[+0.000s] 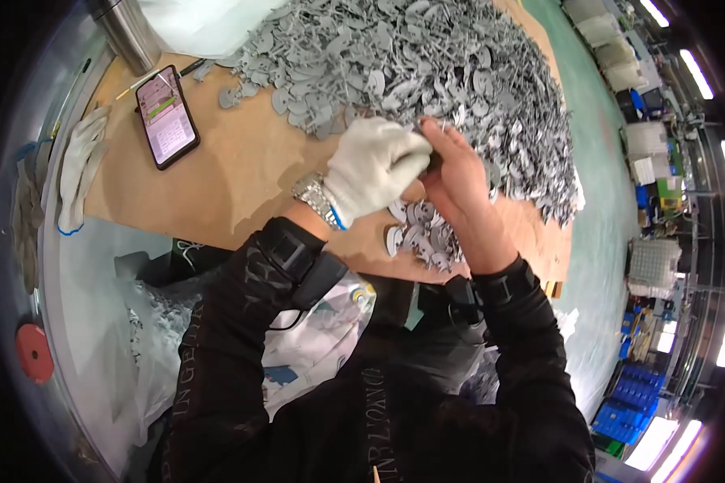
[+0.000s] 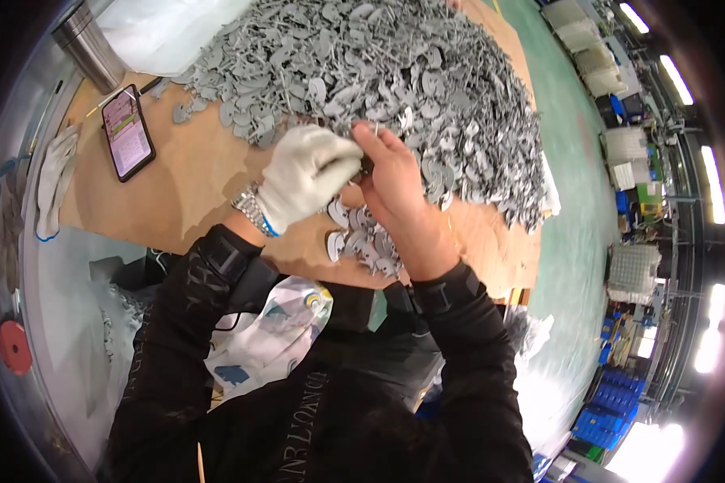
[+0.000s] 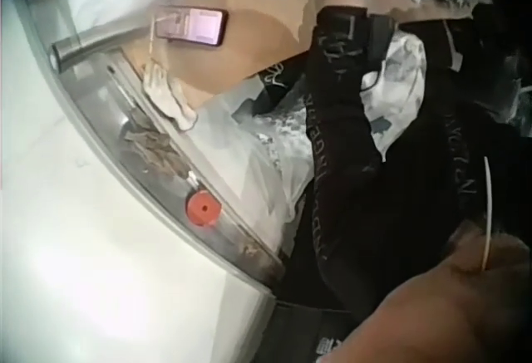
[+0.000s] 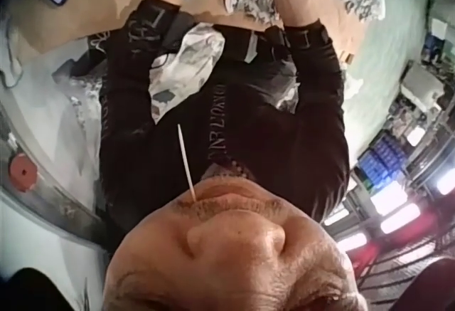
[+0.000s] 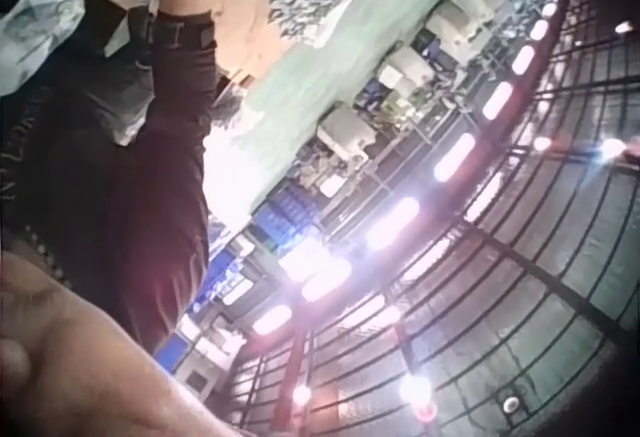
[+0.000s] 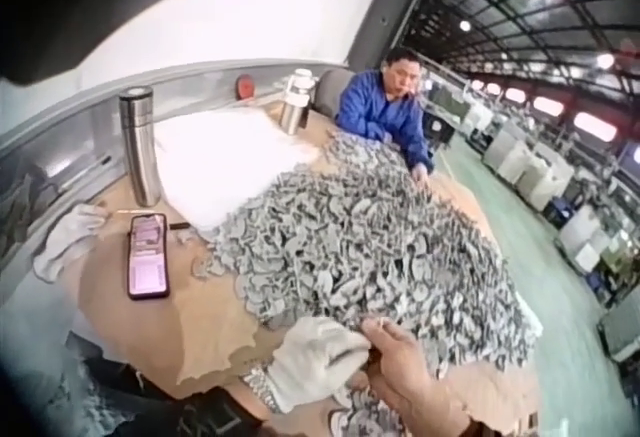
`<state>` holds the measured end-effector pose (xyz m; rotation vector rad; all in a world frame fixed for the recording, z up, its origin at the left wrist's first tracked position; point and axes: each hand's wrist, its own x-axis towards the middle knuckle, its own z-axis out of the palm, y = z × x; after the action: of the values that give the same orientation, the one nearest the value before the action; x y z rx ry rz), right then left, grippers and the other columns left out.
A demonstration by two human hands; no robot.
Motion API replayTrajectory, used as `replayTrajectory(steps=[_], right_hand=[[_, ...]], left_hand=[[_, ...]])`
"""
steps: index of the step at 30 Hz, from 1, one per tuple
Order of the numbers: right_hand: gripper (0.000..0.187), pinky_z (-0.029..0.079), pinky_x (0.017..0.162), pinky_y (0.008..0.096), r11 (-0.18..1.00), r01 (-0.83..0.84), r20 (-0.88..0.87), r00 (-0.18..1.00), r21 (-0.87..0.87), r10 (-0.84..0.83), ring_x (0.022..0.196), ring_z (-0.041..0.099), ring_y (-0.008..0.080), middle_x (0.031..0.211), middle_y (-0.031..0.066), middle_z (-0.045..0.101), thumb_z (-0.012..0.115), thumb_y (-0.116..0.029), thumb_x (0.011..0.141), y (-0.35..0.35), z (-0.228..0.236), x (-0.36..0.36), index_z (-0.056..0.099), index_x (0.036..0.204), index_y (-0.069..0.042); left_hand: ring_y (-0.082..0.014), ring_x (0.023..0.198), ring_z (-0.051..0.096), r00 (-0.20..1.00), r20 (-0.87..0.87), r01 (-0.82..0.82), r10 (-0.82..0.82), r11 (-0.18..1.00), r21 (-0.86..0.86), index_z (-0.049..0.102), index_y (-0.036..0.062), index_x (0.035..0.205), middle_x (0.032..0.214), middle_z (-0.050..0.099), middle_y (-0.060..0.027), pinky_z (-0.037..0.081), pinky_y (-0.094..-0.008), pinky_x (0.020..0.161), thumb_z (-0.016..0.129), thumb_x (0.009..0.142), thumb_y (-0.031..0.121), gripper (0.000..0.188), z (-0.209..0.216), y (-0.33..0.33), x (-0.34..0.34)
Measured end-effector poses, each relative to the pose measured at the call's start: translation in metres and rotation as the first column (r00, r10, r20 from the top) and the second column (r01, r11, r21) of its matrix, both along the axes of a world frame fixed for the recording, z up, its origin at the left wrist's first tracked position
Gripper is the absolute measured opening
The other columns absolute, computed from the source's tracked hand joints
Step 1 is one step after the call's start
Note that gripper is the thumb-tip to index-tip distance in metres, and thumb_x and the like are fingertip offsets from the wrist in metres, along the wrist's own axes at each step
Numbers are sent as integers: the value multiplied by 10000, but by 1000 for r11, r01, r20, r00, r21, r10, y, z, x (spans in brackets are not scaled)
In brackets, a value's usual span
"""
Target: Sorting and inspecting a large quantity of small gray plastic parts on a workbench.
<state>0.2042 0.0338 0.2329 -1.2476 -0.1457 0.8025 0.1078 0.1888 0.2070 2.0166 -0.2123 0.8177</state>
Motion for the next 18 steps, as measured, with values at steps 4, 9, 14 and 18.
replayTrajectory(steps=[4, 9, 14, 18], right_hand=[[213, 481, 666, 274, 965, -35, -157, 985, 259, 78, 856, 615, 173, 1055, 98, 671, 571, -221, 1089, -21, -2, 11, 626, 1233, -74], [212, 421, 593, 249, 964, 189, -239, 961, 185, -143, 782, 539, 148, 1044, 74, 640, 576, -239, 1085, -81, 30, 0, 618, 1241, -103], [255, 380, 503, 208, 942, 316, -212, 934, 111, -288, 760, 526, 118, 1048, 57, 619, 510, -281, 1117, -234, 32, -33, 586, 1295, -115], [258, 382, 472, 201, 865, 499, -216, 851, 51, -478, 744, 548, 118, 1038, 54, 631, 534, -326, 1112, -351, 14, -88, 599, 1254, -121]], left_hand=[[-209, 730, 709, 997, 42, -40, 68, 885, -463, 777, 70, 1013, 886, 769, -62, 549, -334, 670, 678, 936, 84, 126, -12, 4, 12], [-139, 776, 696, 969, -114, -213, 218, 512, -832, 757, 12, 1084, 904, 763, -52, 552, -280, 713, 654, 971, 87, 170, -2, 13, 13], [-80, 833, 663, 961, -76, -220, 267, 567, -794, 757, 39, 1161, 1001, 758, -37, 526, -241, 772, 639, 998, 76, 204, -19, 18, 14], [-146, 929, 686, 940, -82, -326, 331, 804, -497, 748, 48, 1180, 1044, 756, -58, 544, -290, 843, 654, 1001, 109, 210, -28, 10, 20]])
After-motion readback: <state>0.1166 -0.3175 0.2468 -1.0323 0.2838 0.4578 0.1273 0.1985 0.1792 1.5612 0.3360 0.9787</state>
